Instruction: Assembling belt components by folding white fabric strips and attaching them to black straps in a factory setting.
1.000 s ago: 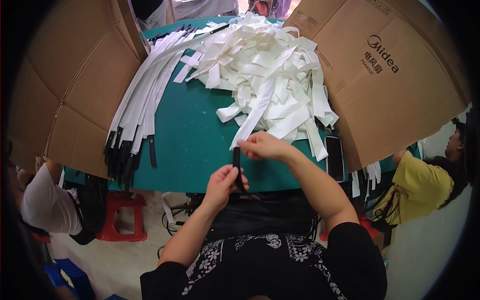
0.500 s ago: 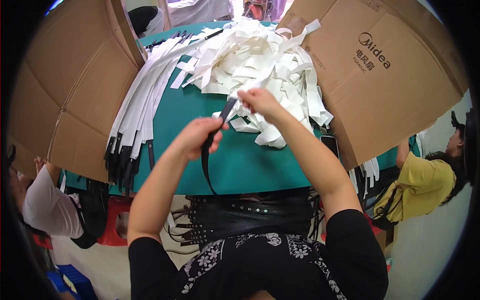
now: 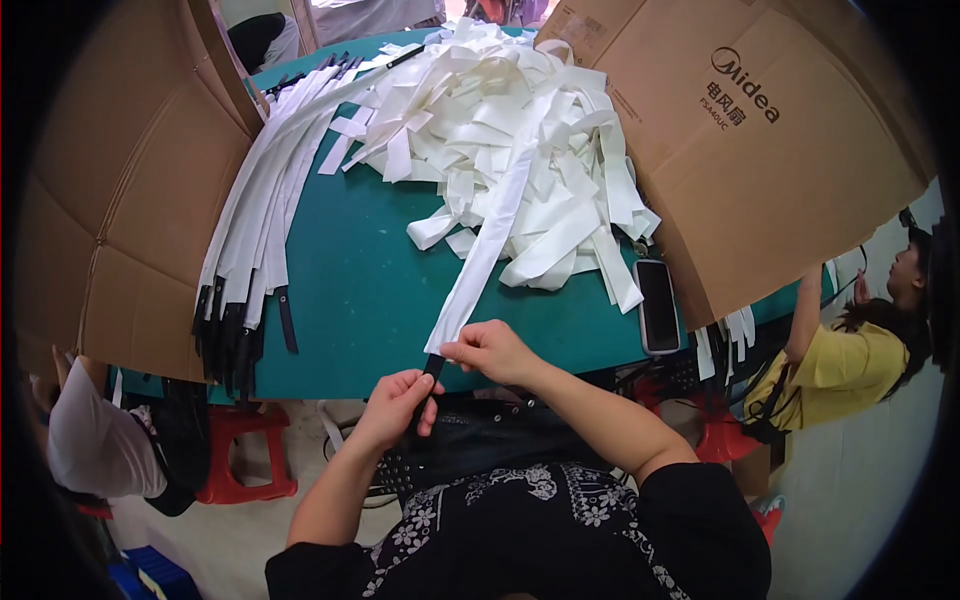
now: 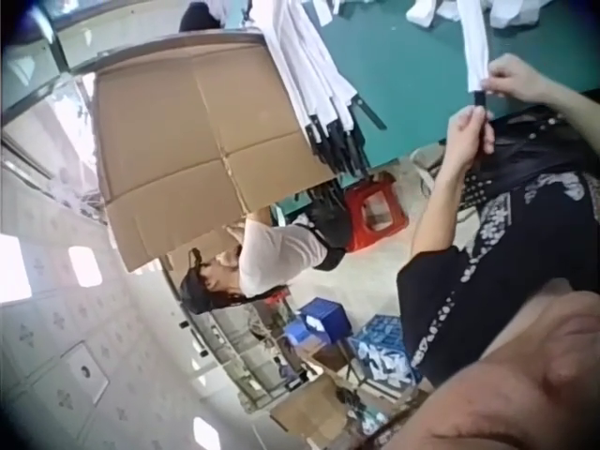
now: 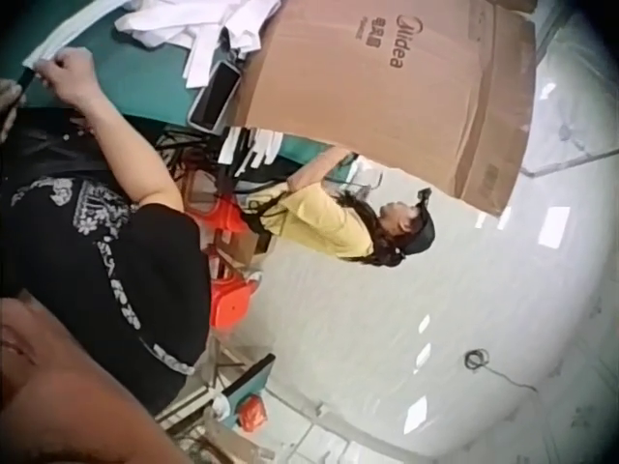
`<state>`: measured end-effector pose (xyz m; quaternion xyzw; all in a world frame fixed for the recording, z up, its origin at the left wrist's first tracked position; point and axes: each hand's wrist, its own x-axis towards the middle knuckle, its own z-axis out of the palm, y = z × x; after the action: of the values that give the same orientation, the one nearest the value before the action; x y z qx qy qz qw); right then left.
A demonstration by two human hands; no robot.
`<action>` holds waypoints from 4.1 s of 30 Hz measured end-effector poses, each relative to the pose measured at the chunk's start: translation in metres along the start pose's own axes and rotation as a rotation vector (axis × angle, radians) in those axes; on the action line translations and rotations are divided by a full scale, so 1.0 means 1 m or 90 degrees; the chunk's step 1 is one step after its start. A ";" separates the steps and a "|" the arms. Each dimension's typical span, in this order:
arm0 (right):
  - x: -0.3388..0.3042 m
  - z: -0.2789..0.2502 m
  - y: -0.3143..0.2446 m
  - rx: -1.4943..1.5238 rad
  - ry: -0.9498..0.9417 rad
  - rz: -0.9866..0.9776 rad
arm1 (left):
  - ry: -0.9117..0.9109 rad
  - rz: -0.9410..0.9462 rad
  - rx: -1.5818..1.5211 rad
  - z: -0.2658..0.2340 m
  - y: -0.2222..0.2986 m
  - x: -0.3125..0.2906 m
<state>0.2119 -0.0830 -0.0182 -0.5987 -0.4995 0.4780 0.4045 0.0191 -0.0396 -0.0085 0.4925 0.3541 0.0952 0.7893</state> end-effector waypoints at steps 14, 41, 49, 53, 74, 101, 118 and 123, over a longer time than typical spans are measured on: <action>-0.008 -0.003 -0.008 0.046 -0.007 0.010 | 0.053 0.101 -0.106 0.022 -0.001 0.008; -0.034 -0.004 -0.041 0.064 -0.068 0.047 | -0.009 0.192 -0.109 0.031 -0.003 -0.005; -0.062 0.028 -0.024 -0.023 -0.122 -0.017 | 0.110 0.231 -0.143 0.031 -0.035 -0.053; -0.061 0.034 -0.012 -0.005 0.005 -0.043 | 0.090 0.180 -0.080 0.030 -0.034 -0.064; 0.130 -0.159 0.009 0.590 0.281 0.226 | 0.101 -0.098 -0.031 0.025 -0.006 -0.016; -0.065 0.024 0.011 0.133 -0.179 0.177 | 0.055 -0.005 -0.178 0.029 -0.036 -0.059; -0.067 0.007 -0.006 -0.001 -0.140 0.088 | -0.054 0.031 -0.067 0.035 -0.051 -0.044; -0.052 -0.015 -0.010 0.062 -0.060 0.099 | -0.010 0.100 0.015 0.042 -0.045 -0.040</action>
<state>0.2223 -0.1329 0.0036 -0.5921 -0.4461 0.5595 0.3706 0.0085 -0.1117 -0.0165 0.5285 0.3089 0.1488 0.7766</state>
